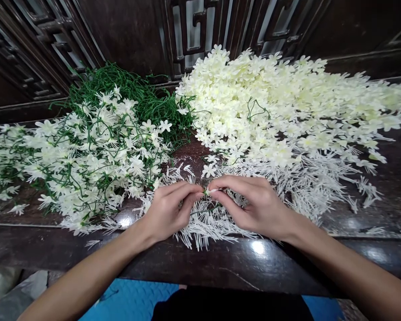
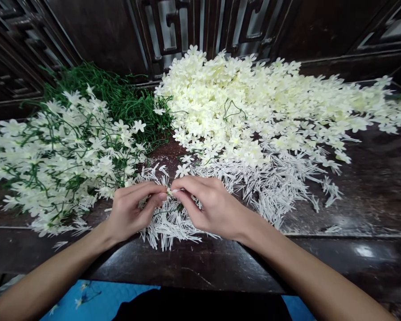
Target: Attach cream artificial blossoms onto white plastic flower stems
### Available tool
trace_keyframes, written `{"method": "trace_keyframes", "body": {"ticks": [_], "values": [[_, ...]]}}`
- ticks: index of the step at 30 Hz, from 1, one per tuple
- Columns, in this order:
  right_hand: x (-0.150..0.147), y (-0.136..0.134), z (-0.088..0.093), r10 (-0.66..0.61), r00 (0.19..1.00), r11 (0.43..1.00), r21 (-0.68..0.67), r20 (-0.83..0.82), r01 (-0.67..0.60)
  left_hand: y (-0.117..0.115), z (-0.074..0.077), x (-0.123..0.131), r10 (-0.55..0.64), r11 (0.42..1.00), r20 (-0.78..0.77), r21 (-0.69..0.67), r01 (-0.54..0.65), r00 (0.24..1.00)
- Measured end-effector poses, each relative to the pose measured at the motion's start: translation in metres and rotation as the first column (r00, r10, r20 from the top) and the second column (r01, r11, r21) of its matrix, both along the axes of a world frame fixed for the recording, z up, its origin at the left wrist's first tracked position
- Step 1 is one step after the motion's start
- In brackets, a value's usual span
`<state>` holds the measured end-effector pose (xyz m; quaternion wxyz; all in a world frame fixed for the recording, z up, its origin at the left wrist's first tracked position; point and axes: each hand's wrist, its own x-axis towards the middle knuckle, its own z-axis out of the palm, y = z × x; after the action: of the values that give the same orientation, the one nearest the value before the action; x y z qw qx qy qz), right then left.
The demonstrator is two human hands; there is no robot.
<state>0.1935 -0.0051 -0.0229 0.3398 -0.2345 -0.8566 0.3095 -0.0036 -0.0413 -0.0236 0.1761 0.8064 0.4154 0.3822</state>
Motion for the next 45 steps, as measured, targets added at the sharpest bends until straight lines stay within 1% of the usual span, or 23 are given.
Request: {"method": "trace_keyframes", "body": {"ticks": [11, 15, 18, 23, 24, 26, 29, 31, 32, 36, 39, 41, 43, 45], "values": [[0.000, -0.003, 0.001, -0.032, 0.997, 0.999, 0.038, 0.073, 0.029, -0.003, -0.004, 0.001, 0.004, 1.000, -0.006, -0.016, -0.004, 1.000], [-0.001, -0.004, 0.000, -0.060, 0.995, 0.998, 0.041, 0.084, 0.057, -0.003, -0.004, 0.001, -0.002, 1.000, -0.004, -0.006, 0.002, 1.000], [-0.002, -0.006, -0.001, -0.087, 0.993, 0.994, 0.079, 0.085, 0.081, -0.004, -0.005, 0.001, 0.004, 0.999, -0.024, 0.048, -0.003, 1.000], [-0.005, -0.010, -0.002, -0.076, 0.995, 0.986, 0.157, 0.068, 0.065, -0.006, -0.006, 0.001, 0.020, 0.985, -0.126, 0.171, 0.002, 0.992], [-0.006, -0.010, -0.002, -0.077, 0.995, 0.983, 0.168, 0.057, 0.067, -0.006, -0.006, 0.002, 0.023, 0.979, -0.128, 0.202, 0.004, 0.992], [-0.007, -0.008, -0.001, -0.092, 0.996, 0.984, 0.156, 0.016, 0.089, -0.005, -0.006, 0.004, 0.020, 0.974, -0.068, 0.225, -0.004, 0.997], [-0.007, -0.004, 0.002, -0.109, 0.993, 0.993, 0.029, -0.046, 0.110, -0.003, -0.004, 0.006, 0.031, 0.988, 0.083, 0.151, -0.043, 0.996], [-0.005, 0.000, 0.004, -0.109, 0.991, 0.994, -0.041, -0.076, 0.106, -0.002, -0.002, 0.006, 0.046, 0.995, 0.123, 0.086, -0.057, 0.991], [-0.004, 0.001, 0.005, -0.103, 0.990, 0.994, -0.055, -0.092, 0.099, -0.002, -0.001, 0.006, 0.051, 0.996, 0.128, 0.068, -0.060, 0.990], [0.000, 0.004, 0.005, -0.064, 0.986, 0.997, -0.062, -0.153, 0.055, -0.001, 0.002, 0.003, 0.073, 0.997, 0.123, 0.024, -0.076, 0.990], [0.000, 0.004, 0.005, -0.020, 0.993, 0.998, -0.060, -0.119, 0.013, -0.001, 0.002, 0.003, 0.073, 0.996, 0.128, 0.036, -0.078, 0.989], [0.000, 0.003, 0.006, -0.021, 0.996, 0.999, -0.037, -0.090, 0.017, -0.002, 0.003, 0.004, 0.063, 0.996, 0.132, 0.048, -0.069, 0.989], [-0.001, 0.003, 0.007, -0.041, 0.994, 0.999, -0.018, -0.099, 0.039, -0.003, 0.004, 0.005, 0.058, 0.997, 0.132, 0.047, -0.064, 0.990], [-0.002, 0.003, 0.008, -0.054, 0.991, 0.998, -0.037, -0.126, 0.050, -0.002, 0.005, 0.005, 0.063, 0.998, 0.139, 0.022, -0.066, 0.988]]}}
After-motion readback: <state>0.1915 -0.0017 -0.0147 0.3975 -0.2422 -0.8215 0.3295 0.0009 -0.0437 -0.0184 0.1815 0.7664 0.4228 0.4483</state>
